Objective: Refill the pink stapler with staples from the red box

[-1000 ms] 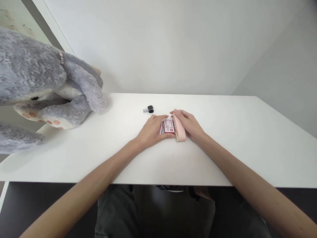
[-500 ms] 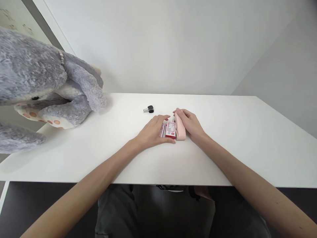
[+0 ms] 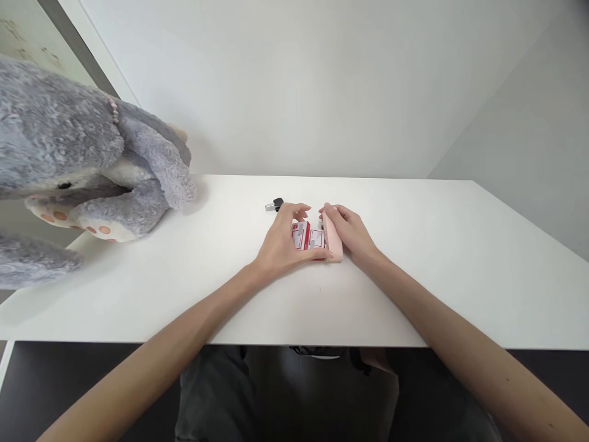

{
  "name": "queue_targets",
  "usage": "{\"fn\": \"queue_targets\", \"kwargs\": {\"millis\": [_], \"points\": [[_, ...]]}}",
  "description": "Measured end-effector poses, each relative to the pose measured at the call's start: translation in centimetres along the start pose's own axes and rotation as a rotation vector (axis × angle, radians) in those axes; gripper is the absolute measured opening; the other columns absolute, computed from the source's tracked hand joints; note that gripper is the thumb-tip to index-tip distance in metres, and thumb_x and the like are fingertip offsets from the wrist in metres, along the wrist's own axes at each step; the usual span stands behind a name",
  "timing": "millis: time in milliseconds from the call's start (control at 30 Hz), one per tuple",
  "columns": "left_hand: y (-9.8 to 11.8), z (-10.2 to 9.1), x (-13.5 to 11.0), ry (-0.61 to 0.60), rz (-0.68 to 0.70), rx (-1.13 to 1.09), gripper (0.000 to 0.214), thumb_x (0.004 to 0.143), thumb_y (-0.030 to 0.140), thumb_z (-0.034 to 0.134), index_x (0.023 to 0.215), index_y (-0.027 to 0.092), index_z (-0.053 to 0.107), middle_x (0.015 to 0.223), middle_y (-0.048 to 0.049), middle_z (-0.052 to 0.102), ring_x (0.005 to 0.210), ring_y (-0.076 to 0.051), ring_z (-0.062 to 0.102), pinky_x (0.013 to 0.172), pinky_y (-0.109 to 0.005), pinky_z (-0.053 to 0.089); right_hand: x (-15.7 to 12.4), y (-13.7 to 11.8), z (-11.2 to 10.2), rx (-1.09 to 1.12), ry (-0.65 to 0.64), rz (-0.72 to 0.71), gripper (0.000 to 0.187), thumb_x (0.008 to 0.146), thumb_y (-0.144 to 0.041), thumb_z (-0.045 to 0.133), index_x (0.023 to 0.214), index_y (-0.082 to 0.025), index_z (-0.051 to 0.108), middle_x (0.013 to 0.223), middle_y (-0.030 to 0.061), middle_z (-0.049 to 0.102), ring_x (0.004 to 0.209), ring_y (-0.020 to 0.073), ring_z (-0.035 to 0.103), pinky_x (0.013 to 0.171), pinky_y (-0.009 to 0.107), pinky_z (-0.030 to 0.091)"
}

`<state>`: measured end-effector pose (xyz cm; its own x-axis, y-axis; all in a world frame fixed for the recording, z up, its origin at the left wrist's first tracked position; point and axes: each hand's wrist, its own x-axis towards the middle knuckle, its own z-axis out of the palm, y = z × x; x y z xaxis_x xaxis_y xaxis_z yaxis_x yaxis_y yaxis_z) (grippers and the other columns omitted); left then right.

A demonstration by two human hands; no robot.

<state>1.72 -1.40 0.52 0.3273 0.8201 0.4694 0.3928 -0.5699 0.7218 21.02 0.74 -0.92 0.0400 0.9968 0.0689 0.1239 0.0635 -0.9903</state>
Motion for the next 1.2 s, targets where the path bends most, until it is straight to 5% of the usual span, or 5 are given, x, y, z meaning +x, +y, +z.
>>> {"fn": "queue_targets", "kwargs": {"millis": [333, 567, 700, 933, 1200], "points": [[-0.1, 0.7, 0.0, -0.035, 0.055, -0.062, 0.105, 0.054, 0.063, 0.097, 0.138, 0.031, 0.044, 0.154, -0.0155, 0.034, 0.126, -0.032, 0.057, 0.089, -0.046, 0.059, -0.3, -0.4, 0.8, 0.065, -0.032, 0.028, 0.051, 0.085, -0.073, 0.067, 0.094, -0.023, 0.073, 0.093, 0.0036, 0.072, 0.086, 0.0217, 0.065, 0.076, 0.034, 0.052], [0.4, 0.1, 0.1, 0.019, 0.086, -0.059, 0.043, 0.097, 0.048, 0.066, 0.130, 0.028, 0.048, 0.143, -0.0126, 0.048, 0.119, -0.024, 0.061, 0.079, -0.036, 0.057, -0.2, -0.2, 0.5, 0.057, -0.026, 0.024, 0.051, 0.087, -0.073, 0.065, 0.095, -0.024, 0.073, 0.102, 0.0050, 0.073, 0.091, 0.0217, 0.064, 0.078, 0.033, 0.051], [-0.2, -0.2, 0.3, 0.116, -0.047, 0.077, 0.027, 0.103, 0.040, 0.053, 0.124, 0.024, 0.053, 0.120, -0.0090, 0.062, 0.106, -0.021, 0.063, 0.081, -0.036, 0.053, -0.2, -0.1, 0.4, 0.062, -0.037, 0.021, 0.054, 0.086, -0.076, 0.063, 0.097, -0.024, 0.073, 0.103, 0.0052, 0.073, 0.091, 0.0217, 0.065, 0.078, 0.033, 0.052], [0.3, -0.4, 0.4, -0.094, -0.245, 0.052, 0.028, 0.100, 0.047, 0.055, 0.109, 0.022, 0.067, 0.086, -0.0006, 0.069, 0.074, -0.016, 0.058, 0.071, -0.033, 0.049, -0.1, 0.0, 0.3, 0.090, -0.058, -0.008, 0.053, 0.087, -0.074, 0.065, 0.097, -0.023, 0.075, 0.105, 0.0048, 0.073, 0.092, 0.0210, 0.064, 0.079, 0.033, 0.051], [-0.3, -1.3, 0.6, -0.162, -0.129, 0.132, 0.046, 0.095, 0.058, 0.062, 0.125, 0.024, 0.063, 0.114, -0.0070, 0.063, 0.094, -0.021, 0.061, 0.082, -0.038, 0.053, -0.2, -0.1, 0.2, 0.086, -0.053, -0.010, 0.053, 0.086, -0.074, 0.065, 0.097, -0.024, 0.074, 0.103, 0.0046, 0.073, 0.092, 0.0215, 0.064, 0.078, 0.033, 0.050]]}}
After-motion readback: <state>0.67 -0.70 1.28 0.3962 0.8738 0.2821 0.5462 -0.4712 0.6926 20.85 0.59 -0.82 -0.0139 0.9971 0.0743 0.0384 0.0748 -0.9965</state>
